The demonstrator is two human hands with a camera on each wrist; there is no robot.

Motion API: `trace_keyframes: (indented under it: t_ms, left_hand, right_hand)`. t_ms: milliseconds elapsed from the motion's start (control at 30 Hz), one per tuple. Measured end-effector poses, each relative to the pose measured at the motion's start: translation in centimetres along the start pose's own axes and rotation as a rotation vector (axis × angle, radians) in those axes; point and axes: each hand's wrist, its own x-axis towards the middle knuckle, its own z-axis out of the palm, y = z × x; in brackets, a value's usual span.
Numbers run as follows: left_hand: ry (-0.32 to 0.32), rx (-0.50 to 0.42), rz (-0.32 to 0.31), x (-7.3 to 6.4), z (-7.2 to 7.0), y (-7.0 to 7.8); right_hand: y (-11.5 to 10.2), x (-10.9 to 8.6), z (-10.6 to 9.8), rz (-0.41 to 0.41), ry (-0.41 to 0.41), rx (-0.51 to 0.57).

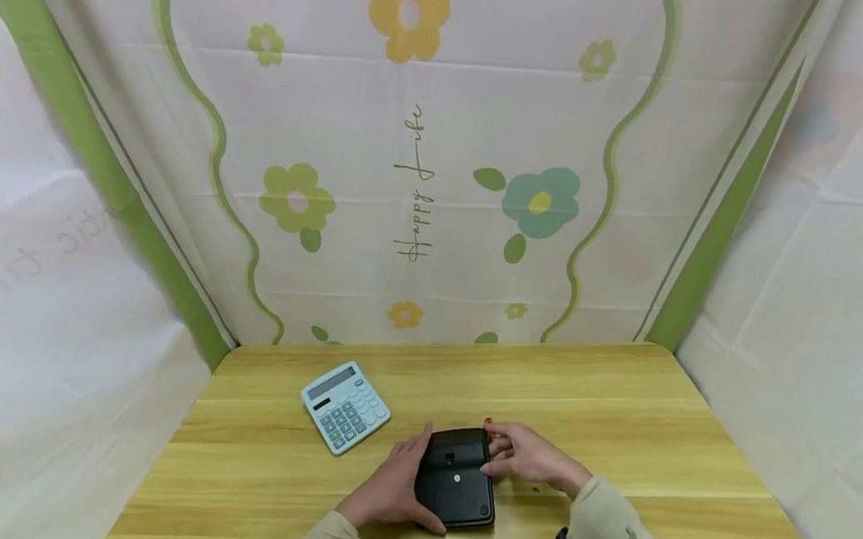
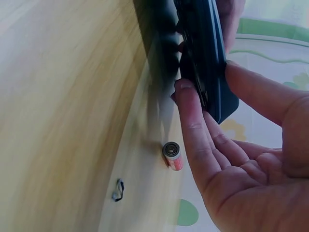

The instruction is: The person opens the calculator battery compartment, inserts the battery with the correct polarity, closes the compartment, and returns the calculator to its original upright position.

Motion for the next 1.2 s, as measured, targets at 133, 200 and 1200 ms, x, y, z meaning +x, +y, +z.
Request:
trace_keyframes:
  t_ms: [133, 200, 1200]
  left_hand:
    - [0.007, 0.009, -0.008, 0.1, 0.0, 0.0]
    - [0.007, 0.015, -0.014, 0.1, 0.0, 0.0]
    - [0.025, 0.005, -0.022, -0.2, -0.2, 0.5]
  right_hand:
    - [0.0, 0.0, -0.1, 0.002, -0.004, -0.009]
    - [0.1, 0.0, -0.1, -0.004, -0.007, -0.010]
    - [-0.9, 0.8, 1.3, -0.162, 0.097, -0.607]
